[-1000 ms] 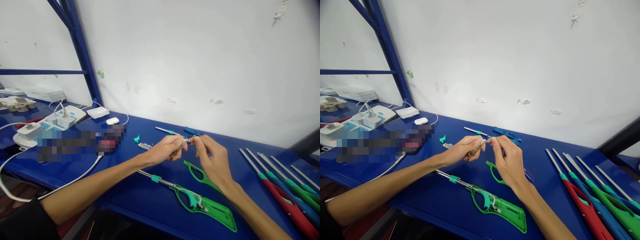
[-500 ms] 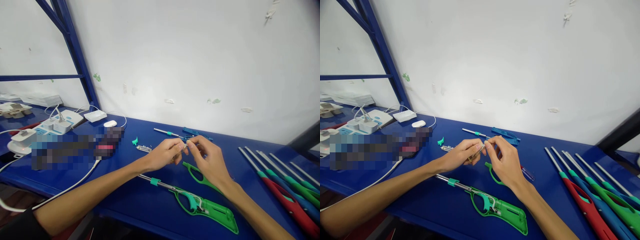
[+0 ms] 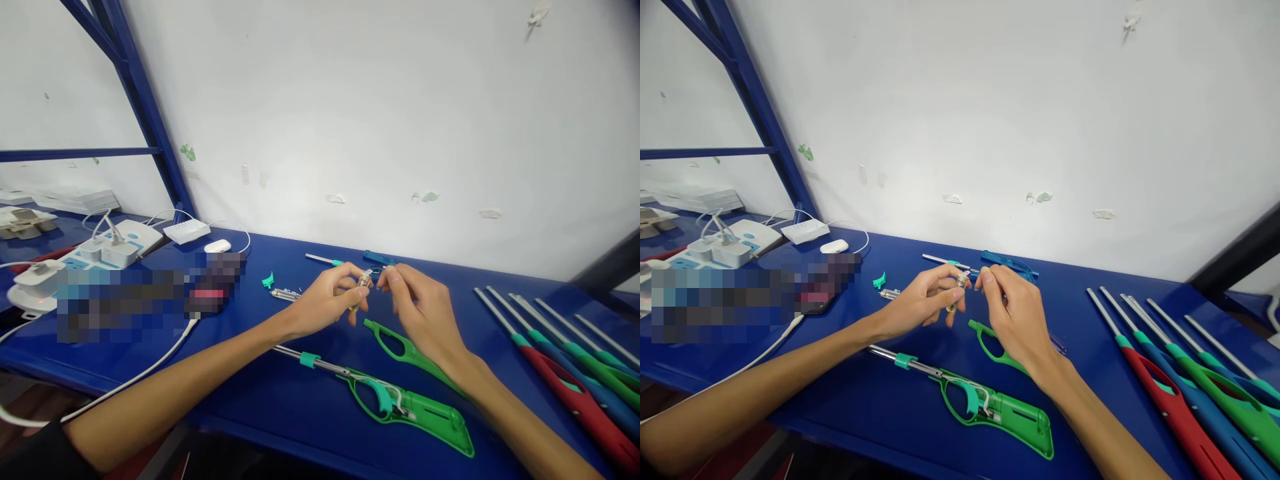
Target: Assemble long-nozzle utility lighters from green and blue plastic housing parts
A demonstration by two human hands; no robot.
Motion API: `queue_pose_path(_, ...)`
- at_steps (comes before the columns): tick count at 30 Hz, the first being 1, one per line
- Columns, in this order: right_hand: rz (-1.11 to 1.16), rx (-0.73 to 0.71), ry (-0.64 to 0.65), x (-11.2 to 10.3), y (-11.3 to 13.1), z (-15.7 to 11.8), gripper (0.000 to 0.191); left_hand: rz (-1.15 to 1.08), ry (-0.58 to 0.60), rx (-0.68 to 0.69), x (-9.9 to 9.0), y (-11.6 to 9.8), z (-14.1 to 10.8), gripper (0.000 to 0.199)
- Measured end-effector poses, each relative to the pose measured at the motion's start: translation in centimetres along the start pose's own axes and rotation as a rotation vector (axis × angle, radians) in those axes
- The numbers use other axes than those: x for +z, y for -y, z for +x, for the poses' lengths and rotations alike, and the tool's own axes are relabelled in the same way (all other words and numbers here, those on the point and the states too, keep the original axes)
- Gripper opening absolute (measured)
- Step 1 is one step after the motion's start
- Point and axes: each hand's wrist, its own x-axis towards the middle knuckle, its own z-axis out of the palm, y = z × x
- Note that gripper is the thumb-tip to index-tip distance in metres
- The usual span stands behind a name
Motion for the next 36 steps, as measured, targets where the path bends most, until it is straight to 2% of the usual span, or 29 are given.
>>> queue_pose_path(3, 0.006, 0.002, 0.076, -0.1, 0.3, 0.0, 0.042, -0.003, -0.031, -0.017, 0.2, 0.1, 0.1, 0.036)
queue_pose_path(5, 0.011, 0.01, 0.12, 0.0, 0.8, -0.1, 0.035, 0.02, -0.069, -0.005, 0.3, 0.2, 0.1, 0.035)
queue_pose_path(7, 0.012, 0.037, 0.129, 0.1, 1.5, -0.1, 0.029, 0.095, -0.127, 0.041, 0.5, 0.1, 0.0, 0.032)
queue_pose_path(11, 0.07, 0.101, 0.091, -0.5, 3.2, -0.4, 0.03, 0.181, -0.207, 0.083, 1.5, -1.4, -0.7, 0.03)
queue_pose_path(14, 0.198, 0.172, -0.001, -2.0, 4.3, -1.6, 0.024, 0.194, -0.147, 0.082, 2.8, -3.0, -2.2, 0.04)
queue_pose_path(16, 0.246, 0.243, -0.067, -3.5, 4.5, -3.1, 0.022, 0.287, -0.128, 0.101, 3.7, -3.6, -3.6, 0.046)
queue_pose_path(18, 0.269, 0.35, -0.164, -5.1, 4.2, -4.9, 0.024, 0.485, -0.143, 0.188, 4.5, -3.5, -5.1, 0.03)
queue_pose_path(20, 0.269, 0.449, -0.231, -6.4, 3.6, -6.9, 0.025, 0.724, -0.144, 0.332, 5.0, -2.8, -6.5, 0.013)
queue_pose_path(22, 0.256, 0.506, -0.255, -7.3, 2.8, -8.6, 0.025, 0.848, -0.104, 0.413, 5.5, -1.8, -7.6, 0.013)
queue_pose_path(27, 0.233, 0.566, -0.175, -7.5, 1.8, -10.9, 0.027, 0.936, -0.001, 0.373, 6.9, 0.0, -8.4, 0.021)
queue_pose_path(36, 0.038, 0.475, -0.026, -6.2, 2.0, -12.8, 0.024, 0.964, 0.045, 0.317, 7.4, 0.6, -8.8, 0.024)
